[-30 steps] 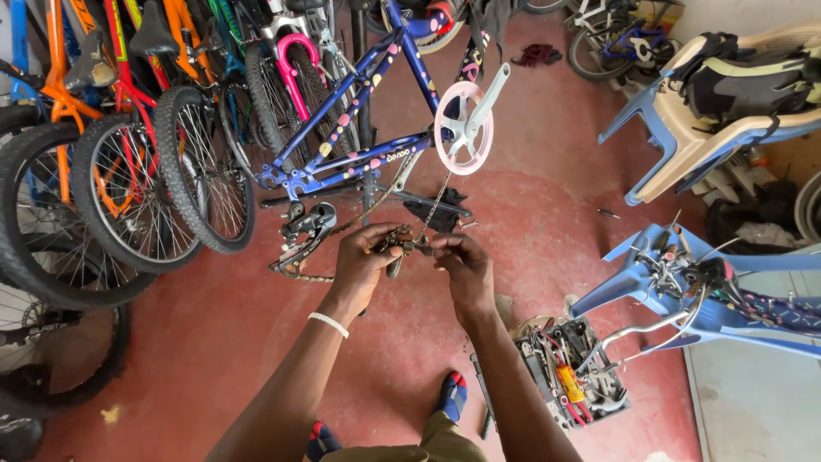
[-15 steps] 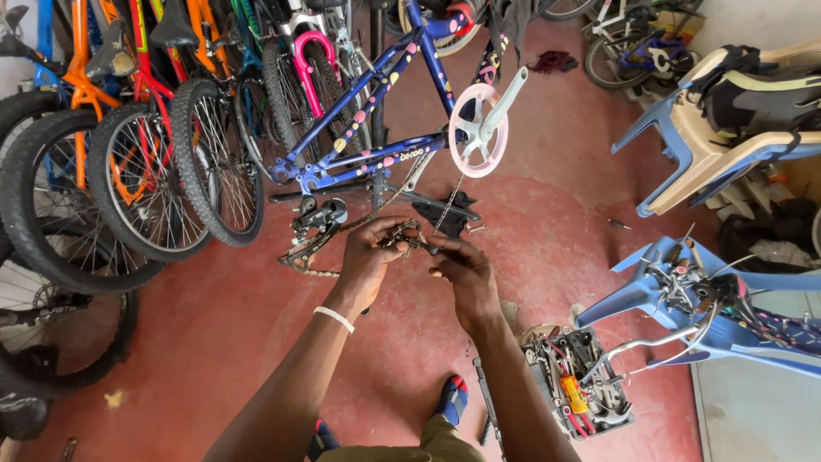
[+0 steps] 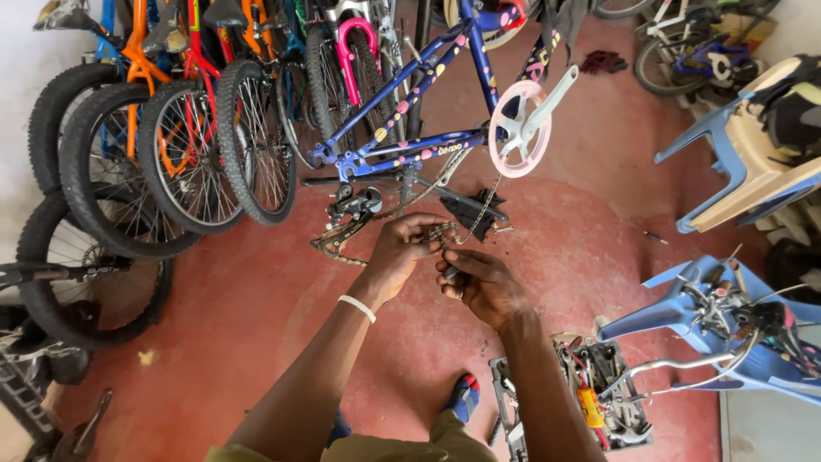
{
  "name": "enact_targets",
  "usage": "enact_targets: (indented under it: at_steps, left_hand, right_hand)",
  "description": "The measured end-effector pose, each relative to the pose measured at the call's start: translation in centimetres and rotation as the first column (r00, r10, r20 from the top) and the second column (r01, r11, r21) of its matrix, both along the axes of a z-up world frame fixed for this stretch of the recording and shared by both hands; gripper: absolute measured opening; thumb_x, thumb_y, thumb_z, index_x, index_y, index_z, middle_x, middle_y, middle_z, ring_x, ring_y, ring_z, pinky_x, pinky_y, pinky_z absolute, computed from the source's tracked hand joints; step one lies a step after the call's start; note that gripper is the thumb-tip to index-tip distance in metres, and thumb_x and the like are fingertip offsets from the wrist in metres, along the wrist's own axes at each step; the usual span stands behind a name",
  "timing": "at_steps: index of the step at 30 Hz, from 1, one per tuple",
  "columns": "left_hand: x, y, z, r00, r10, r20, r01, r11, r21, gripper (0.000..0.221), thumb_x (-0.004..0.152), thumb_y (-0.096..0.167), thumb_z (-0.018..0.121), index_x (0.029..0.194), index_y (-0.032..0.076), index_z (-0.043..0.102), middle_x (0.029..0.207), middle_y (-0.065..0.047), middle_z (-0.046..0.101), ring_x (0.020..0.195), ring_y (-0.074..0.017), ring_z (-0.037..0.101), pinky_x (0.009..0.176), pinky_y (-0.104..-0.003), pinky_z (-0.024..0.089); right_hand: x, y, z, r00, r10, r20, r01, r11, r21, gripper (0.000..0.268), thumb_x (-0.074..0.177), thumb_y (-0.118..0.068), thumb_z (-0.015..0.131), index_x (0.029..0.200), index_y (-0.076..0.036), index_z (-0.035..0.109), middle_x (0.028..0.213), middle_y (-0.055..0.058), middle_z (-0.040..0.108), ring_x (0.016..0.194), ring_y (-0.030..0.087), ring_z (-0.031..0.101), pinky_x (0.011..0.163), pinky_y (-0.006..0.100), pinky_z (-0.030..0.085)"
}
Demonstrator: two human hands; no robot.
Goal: Threading a bicycle chain through the rear derailleur and joining the ends to complete the loop.
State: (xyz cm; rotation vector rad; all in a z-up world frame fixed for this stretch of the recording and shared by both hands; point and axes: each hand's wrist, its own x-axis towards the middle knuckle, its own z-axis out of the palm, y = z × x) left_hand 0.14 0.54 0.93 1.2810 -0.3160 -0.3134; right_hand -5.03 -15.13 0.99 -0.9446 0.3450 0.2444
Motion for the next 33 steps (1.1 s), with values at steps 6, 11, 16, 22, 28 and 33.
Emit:
enact_targets:
  at_steps: [6,11,16,22,28,33]
  left_hand:
    - [0.7,0.1,-1.8,0.999,0.01,-0.048,-0.006,0.997,0.077,0.026,0.087,-0.002,0.057,0.112,0.001,0.062,0.094,-0.019,0.059,0.087,-0.0245,0.057,0.075,-0.039,0.053]
    - [1.5,0.0,-4.1,1.0,-0.003,-0.004,0.004,0.995,0.095,0.025,0.092,0.002,0.055,0.116,0.0,0.057,0.102,-0.023,0.058,0.092,-0.0282,0.058,0.077,-0.043,0.054]
    - [1.3,-0.3,-4.1,0.994,0.024,-0.104,-0.012,0.994,0.11,0.028,0.091,0.01,0.06,0.117,-0.001,0.055,0.102,-0.019,0.058,0.089,-0.0202,0.059,0.079,-0.036,0.057]
    - [1.3,0.2,-3.4,0.996,0.023,-0.09,-0.011,0.99,0.138,0.027,0.093,0.012,0.058,0.118,0.0,0.054,0.104,-0.02,0.058,0.094,-0.0246,0.06,0.082,-0.04,0.057]
    - [2.1,0.4,-4.2,1.0,0.021,0.001,-0.021,0.997,0.068,0.022,0.094,0.008,0.055,0.115,0.0,0.055,0.104,-0.02,0.054,0.098,-0.0308,0.057,0.084,-0.05,0.053]
    - [2.5,0.7,-4.3,0.999,0.037,-0.001,-0.037,0.999,0.019,0.023,0.094,0.007,0.055,0.116,0.002,0.056,0.115,-0.022,0.051,0.108,-0.0365,0.054,0.087,-0.051,0.052]
  right_hand:
    - [0.1,0.4,0.2,0.999,-0.042,0.012,0.042,0.999,0.004,0.017,0.08,-0.007,0.07,0.089,0.006,0.063,0.07,0.017,0.067,0.061,0.024,0.069,0.058,0.037,0.06]
    - [0.4,0.6,0.4,0.995,-0.044,0.088,0.061,0.977,-0.206,0.027,0.077,-0.009,0.074,0.094,0.007,0.062,0.071,0.017,0.065,0.061,0.025,0.068,0.056,0.038,0.06]
    - [0.4,1.0,1.7,0.948,0.083,0.308,0.221,0.525,-0.822,0.024,0.071,-0.012,0.08,0.093,-0.007,0.07,0.069,0.01,0.068,0.058,0.018,0.068,0.051,0.027,0.058]
    - [0.5,2.0,2.3,0.976,-0.041,0.213,0.168,0.765,-0.622,0.046,0.093,-0.041,0.054,0.094,0.002,0.068,0.071,0.016,0.069,0.062,0.02,0.068,0.059,0.031,0.058]
    - [0.9,1.6,3.4,0.983,-0.021,-0.181,-0.009,0.987,-0.161,0.077,0.094,-0.06,0.021,0.111,0.005,0.058,0.086,0.021,0.066,0.067,0.026,0.066,0.061,0.036,0.056]
    - [1.7,0.2,1.0,0.991,0.065,-0.114,-0.069,0.997,-0.035,0.044,0.082,-0.04,0.066,0.095,0.002,0.062,0.082,0.013,0.067,0.067,0.022,0.068,0.063,0.032,0.057]
